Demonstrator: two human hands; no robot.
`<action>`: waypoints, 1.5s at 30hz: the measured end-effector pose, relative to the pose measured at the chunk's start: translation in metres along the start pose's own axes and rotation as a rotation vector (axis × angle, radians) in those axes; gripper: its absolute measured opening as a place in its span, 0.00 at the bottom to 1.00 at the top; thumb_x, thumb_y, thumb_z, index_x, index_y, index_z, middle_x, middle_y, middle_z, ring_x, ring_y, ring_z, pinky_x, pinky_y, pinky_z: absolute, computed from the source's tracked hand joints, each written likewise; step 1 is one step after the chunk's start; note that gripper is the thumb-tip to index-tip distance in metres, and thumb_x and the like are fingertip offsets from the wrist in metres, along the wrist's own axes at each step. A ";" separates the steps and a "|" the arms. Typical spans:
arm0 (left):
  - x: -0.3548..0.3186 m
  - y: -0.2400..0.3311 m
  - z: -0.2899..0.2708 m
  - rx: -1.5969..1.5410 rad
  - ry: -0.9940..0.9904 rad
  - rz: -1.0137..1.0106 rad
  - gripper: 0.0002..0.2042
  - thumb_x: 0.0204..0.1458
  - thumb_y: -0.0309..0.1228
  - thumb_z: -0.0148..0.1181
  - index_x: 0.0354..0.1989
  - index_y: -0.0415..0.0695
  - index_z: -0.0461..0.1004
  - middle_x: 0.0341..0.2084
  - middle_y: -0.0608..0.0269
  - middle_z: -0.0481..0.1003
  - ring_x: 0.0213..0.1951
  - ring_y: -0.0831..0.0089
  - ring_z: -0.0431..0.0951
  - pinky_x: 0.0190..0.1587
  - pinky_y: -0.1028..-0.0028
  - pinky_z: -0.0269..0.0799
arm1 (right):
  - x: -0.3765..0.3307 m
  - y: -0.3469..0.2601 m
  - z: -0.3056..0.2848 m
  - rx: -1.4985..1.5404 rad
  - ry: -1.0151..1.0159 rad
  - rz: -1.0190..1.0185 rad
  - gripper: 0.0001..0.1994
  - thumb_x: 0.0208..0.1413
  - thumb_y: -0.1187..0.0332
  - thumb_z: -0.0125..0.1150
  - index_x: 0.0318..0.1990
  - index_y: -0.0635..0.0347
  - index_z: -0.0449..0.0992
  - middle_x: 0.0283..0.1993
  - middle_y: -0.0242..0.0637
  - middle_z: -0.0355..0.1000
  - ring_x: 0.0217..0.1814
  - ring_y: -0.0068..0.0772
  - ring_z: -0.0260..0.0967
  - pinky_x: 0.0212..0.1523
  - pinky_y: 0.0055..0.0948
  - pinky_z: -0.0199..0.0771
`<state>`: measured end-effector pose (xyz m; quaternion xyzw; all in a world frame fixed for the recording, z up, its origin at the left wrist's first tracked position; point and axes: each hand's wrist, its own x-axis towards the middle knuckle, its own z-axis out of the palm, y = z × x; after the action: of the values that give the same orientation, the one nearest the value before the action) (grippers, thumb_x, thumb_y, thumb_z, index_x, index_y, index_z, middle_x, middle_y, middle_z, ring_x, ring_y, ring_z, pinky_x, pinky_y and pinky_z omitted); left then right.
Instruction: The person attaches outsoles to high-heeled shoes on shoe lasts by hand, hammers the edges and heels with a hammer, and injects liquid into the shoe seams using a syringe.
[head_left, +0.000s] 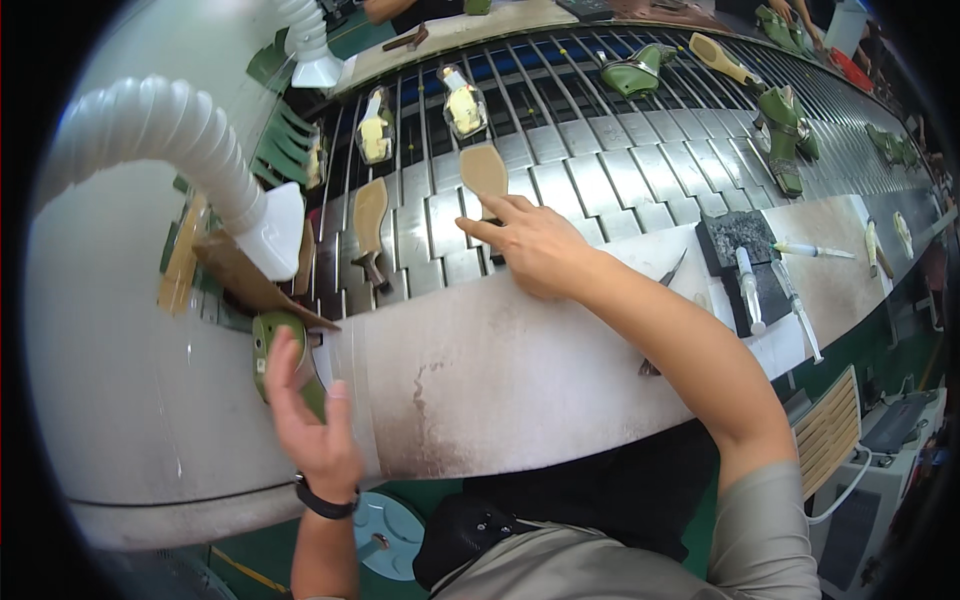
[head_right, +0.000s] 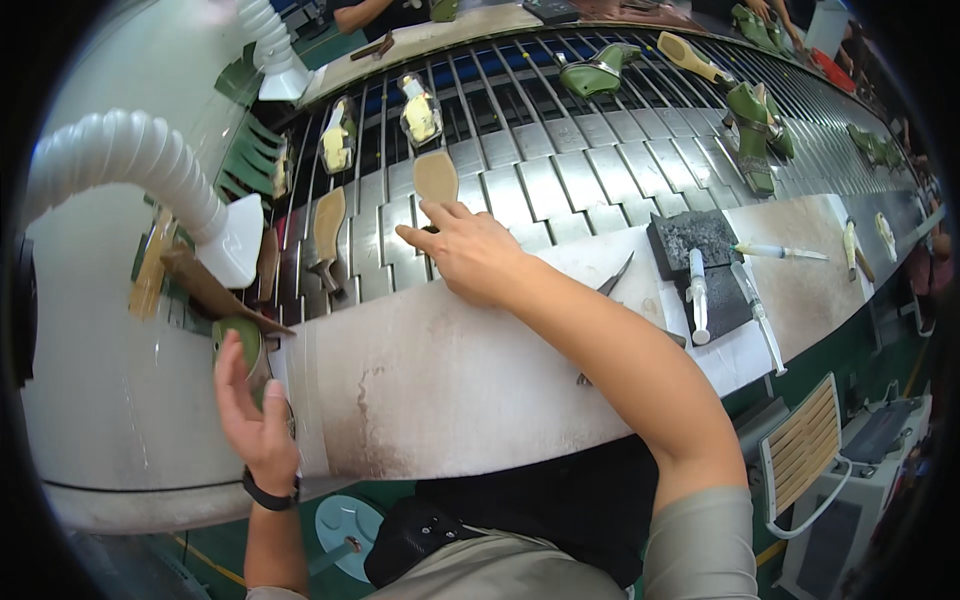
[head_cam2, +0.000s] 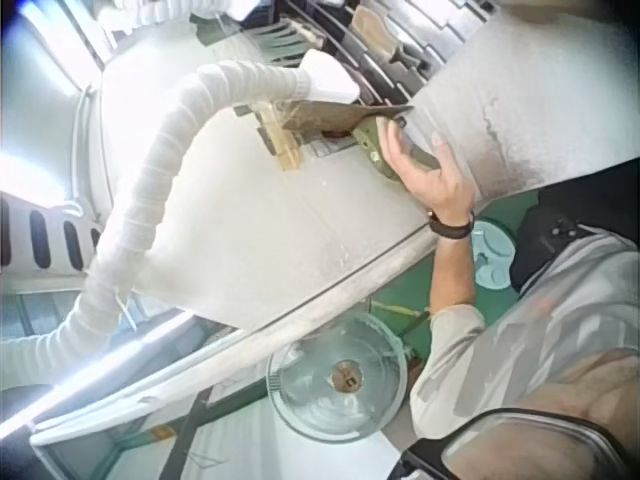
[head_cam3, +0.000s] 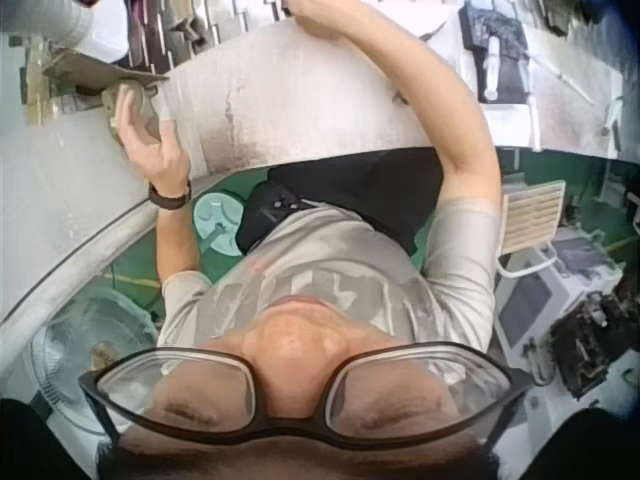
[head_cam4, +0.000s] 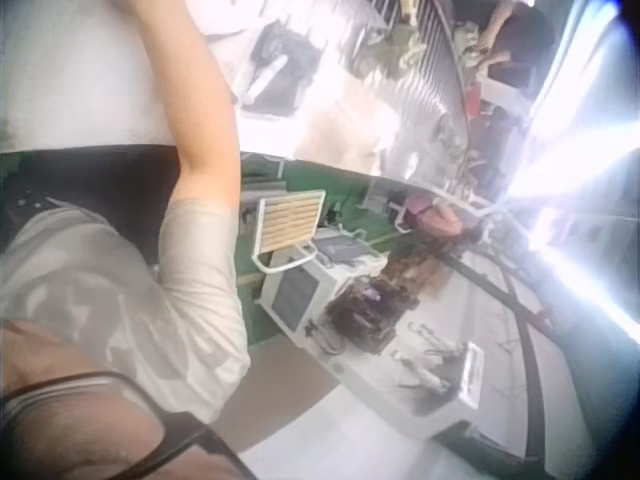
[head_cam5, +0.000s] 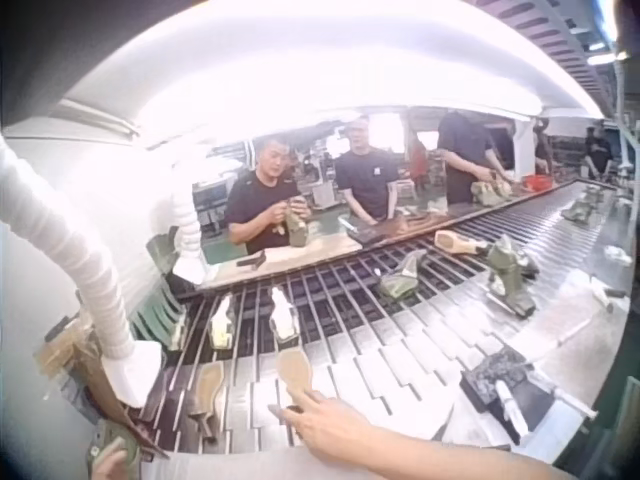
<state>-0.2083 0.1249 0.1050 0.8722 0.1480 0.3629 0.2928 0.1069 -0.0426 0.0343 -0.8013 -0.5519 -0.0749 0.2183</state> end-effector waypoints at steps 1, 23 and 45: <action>0.006 0.007 0.019 -0.171 -0.034 -0.054 0.31 0.58 0.18 0.58 0.72 0.36 0.63 0.74 0.49 0.62 0.76 0.58 0.61 0.78 0.57 0.49 | 0.014 0.007 0.010 -0.040 -0.072 -0.053 0.26 0.61 0.78 0.54 0.67 0.52 0.74 0.69 0.50 0.68 0.67 0.50 0.71 0.62 0.45 0.77; 0.357 -0.193 0.366 0.234 -0.101 -0.316 0.46 0.41 0.35 0.72 0.72 0.29 0.62 0.62 0.32 0.75 0.64 0.44 0.76 0.67 0.59 0.69 | 0.030 0.029 -0.012 0.508 0.440 0.471 0.11 0.53 0.77 0.63 0.44 0.63 0.74 0.49 0.53 0.71 0.45 0.61 0.78 0.46 0.52 0.81; -0.064 -0.008 0.030 -0.006 -0.209 -0.033 0.34 0.55 0.24 0.66 0.72 0.33 0.63 0.65 0.35 0.69 0.65 0.39 0.71 0.69 0.54 0.64 | -0.131 -0.134 -0.039 1.115 0.400 0.652 0.17 0.64 0.57 0.70 0.38 0.66 0.80 0.34 0.44 0.80 0.36 0.26 0.78 0.40 0.29 0.78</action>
<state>-0.2314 0.0891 0.0483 0.9019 0.1296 0.2655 0.3152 -0.0605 -0.1316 0.0580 -0.6651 -0.1870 0.1436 0.7086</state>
